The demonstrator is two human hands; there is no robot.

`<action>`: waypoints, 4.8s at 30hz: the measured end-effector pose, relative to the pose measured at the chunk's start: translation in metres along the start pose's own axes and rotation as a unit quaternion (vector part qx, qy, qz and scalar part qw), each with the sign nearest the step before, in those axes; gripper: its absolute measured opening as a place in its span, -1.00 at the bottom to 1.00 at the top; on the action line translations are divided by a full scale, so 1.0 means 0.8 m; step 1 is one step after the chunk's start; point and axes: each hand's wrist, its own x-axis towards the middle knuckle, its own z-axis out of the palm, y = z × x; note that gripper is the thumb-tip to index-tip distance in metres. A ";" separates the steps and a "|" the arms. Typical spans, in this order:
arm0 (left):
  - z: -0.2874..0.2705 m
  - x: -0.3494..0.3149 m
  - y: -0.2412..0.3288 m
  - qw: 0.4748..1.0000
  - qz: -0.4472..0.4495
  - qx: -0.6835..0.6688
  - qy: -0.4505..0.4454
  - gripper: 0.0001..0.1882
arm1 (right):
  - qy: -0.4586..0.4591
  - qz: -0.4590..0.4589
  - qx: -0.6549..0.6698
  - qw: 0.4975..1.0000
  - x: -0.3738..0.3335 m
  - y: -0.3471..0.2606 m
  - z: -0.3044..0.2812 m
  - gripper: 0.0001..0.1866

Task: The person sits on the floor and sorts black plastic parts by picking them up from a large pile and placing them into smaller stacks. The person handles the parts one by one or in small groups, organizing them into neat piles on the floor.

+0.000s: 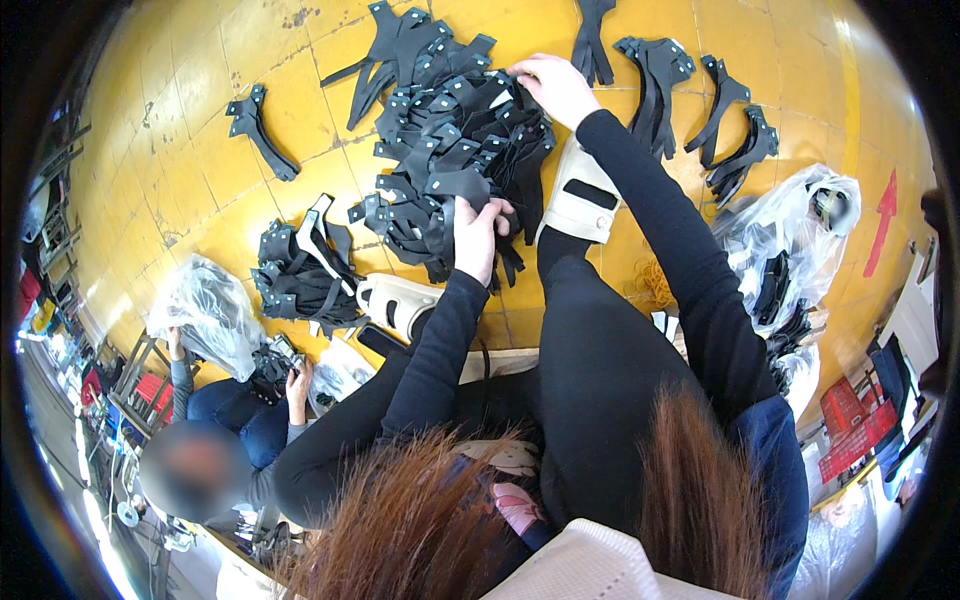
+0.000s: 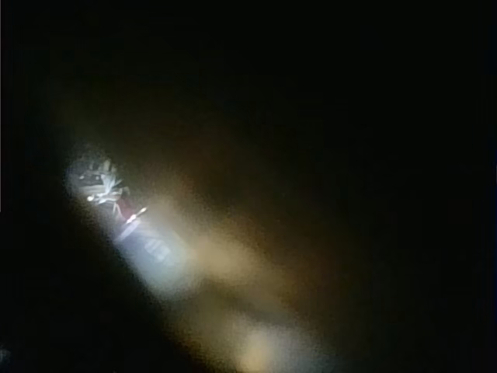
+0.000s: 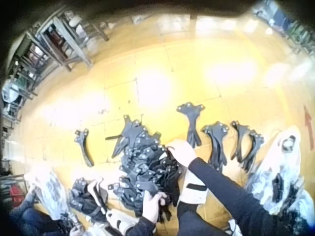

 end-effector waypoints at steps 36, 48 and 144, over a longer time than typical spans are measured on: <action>0.017 -0.003 0.082 0.994 0.095 0.047 -0.029 -0.73 | -0.112 0.017 0.268 0.957 -0.006 -0.107 -0.050 -0.82; -0.071 0.038 0.072 0.981 0.072 -0.009 0.182 -0.77 | -0.071 0.006 0.044 0.996 0.021 -0.027 0.024 -0.72; -0.048 0.352 0.232 0.678 0.260 0.683 0.076 -0.44 | 0.013 0.119 0.201 0.972 -0.033 0.003 -0.033 -0.75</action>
